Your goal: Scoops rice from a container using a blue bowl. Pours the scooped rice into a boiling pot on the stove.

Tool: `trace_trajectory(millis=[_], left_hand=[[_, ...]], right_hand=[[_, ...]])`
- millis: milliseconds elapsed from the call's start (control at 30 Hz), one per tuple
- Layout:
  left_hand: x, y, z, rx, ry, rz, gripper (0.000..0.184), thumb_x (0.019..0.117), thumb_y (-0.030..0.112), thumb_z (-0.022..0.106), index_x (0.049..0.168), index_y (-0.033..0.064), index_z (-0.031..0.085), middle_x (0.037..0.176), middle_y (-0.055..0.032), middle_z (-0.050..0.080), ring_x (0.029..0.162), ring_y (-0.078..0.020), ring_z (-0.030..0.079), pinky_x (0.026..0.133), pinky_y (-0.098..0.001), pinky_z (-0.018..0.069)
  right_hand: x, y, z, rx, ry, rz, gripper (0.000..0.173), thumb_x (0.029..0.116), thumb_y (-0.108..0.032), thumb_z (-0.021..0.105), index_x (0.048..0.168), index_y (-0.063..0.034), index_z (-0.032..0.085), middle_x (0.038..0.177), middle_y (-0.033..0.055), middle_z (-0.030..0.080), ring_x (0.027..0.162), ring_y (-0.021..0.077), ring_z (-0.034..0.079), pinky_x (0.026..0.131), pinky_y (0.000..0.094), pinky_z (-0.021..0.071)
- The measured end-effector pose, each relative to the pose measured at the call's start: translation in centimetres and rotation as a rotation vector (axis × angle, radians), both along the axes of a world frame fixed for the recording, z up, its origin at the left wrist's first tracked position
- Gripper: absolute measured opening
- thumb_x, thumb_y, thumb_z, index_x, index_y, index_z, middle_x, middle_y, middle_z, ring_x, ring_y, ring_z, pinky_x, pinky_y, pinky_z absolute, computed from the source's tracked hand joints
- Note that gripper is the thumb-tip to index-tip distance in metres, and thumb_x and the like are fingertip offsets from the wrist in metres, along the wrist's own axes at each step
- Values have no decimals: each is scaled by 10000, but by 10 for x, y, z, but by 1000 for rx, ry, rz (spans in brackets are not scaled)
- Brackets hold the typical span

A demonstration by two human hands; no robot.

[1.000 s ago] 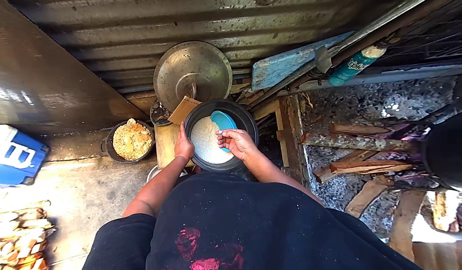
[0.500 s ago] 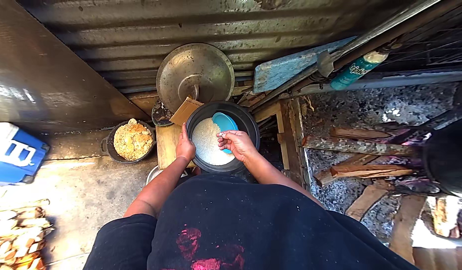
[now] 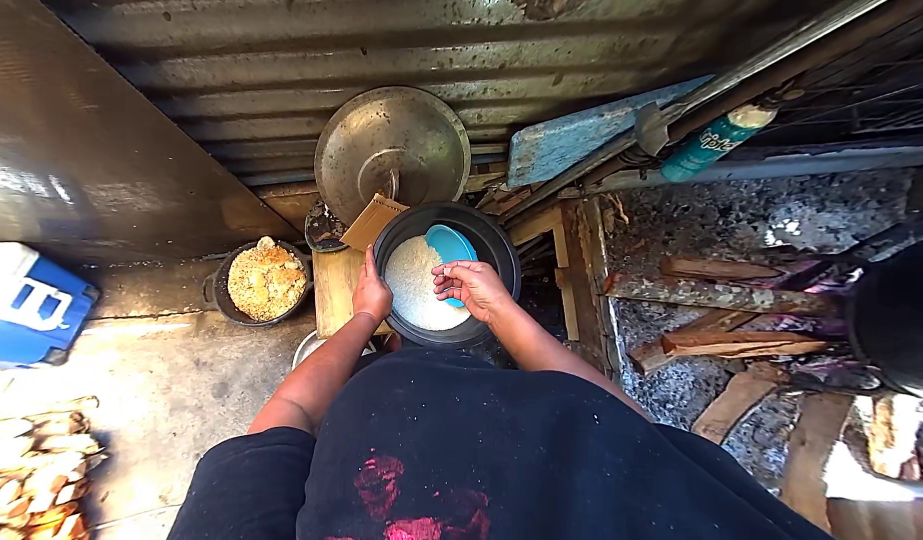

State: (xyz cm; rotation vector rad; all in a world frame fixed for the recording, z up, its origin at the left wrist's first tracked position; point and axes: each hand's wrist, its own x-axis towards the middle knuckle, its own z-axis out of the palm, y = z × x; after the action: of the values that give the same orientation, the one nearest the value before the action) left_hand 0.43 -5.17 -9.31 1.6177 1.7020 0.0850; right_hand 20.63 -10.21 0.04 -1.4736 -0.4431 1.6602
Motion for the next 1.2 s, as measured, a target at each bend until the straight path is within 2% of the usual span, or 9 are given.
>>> trace_trajectory(millis=[400,533,600,667,700,767,933,1100,1200], left_hand=[[0,2,-2,0,12,-4,841,999,86,482,1659,245,-14,1568,-193,411,1150,-376,671,926,-579,564],[1,2,0,-15,24,-3,840,1007,95,481,1658,257,-24,1569,-194,406,1148,-373,671,931,-576,560],[1,2,2,-21,24,4,843,1004,95,485,1659,260,-19,1571,-196,403,1126,-378,679,920,-580,564],[1,3,2,-29,30,3,844,1003,98,486,1658,262,-21,1571,-197,400,1134,-376,676,921,-579,562],[1,2,3,-32,32,3,840,1005,99,484,1658,263,-18,1569,-199,402,1134,-375,675,921,-578,562],[1,2,4,-31,33,-1,828,1011,105,481,1659,261,-10,1566,-197,410,1128,-376,678,919,-579,562],[0,2,3,-24,23,-2,806,1023,117,471,1659,264,0,1557,-199,425,1144,-383,671,930,-587,557],[1,2,3,-30,27,0,809,1022,114,463,1659,262,-14,1572,-189,411,1180,-373,656,952,-573,551],[0,2,3,-24,29,0,806,1022,114,461,1659,260,-11,1577,-184,406,1177,-366,660,954,-572,552]], right_hand=[[-1,0,1,-20,18,12,295,1074,-92,431,1056,59,684,870,137,710,710,219,706,699,375,625],[1,-1,-2,-17,2,31,209,1049,-41,501,1061,69,679,868,147,718,692,214,706,688,364,625],[1,0,-5,24,-193,142,180,1048,-28,521,1076,62,675,899,139,727,725,192,715,701,342,623],[4,-1,-8,149,-692,424,203,1055,-80,548,1123,1,722,1041,89,746,912,150,721,835,330,597],[8,-3,-12,244,-975,571,232,1044,-103,549,1138,-43,752,1145,78,737,1069,193,696,948,405,563],[15,-6,-19,380,-1300,700,237,1025,-114,557,1117,-87,774,1234,105,706,1203,309,637,982,521,537],[51,-5,6,320,-1236,507,201,1034,-137,593,1105,-44,756,1216,127,717,1172,302,668,1034,528,522],[129,-8,21,110,-1321,236,238,1027,-218,638,1088,-7,731,1153,203,712,1087,370,685,986,598,519],[165,-9,10,-245,-1429,485,276,1031,-172,566,1218,-15,695,1289,248,655,1193,469,624,982,704,462]])
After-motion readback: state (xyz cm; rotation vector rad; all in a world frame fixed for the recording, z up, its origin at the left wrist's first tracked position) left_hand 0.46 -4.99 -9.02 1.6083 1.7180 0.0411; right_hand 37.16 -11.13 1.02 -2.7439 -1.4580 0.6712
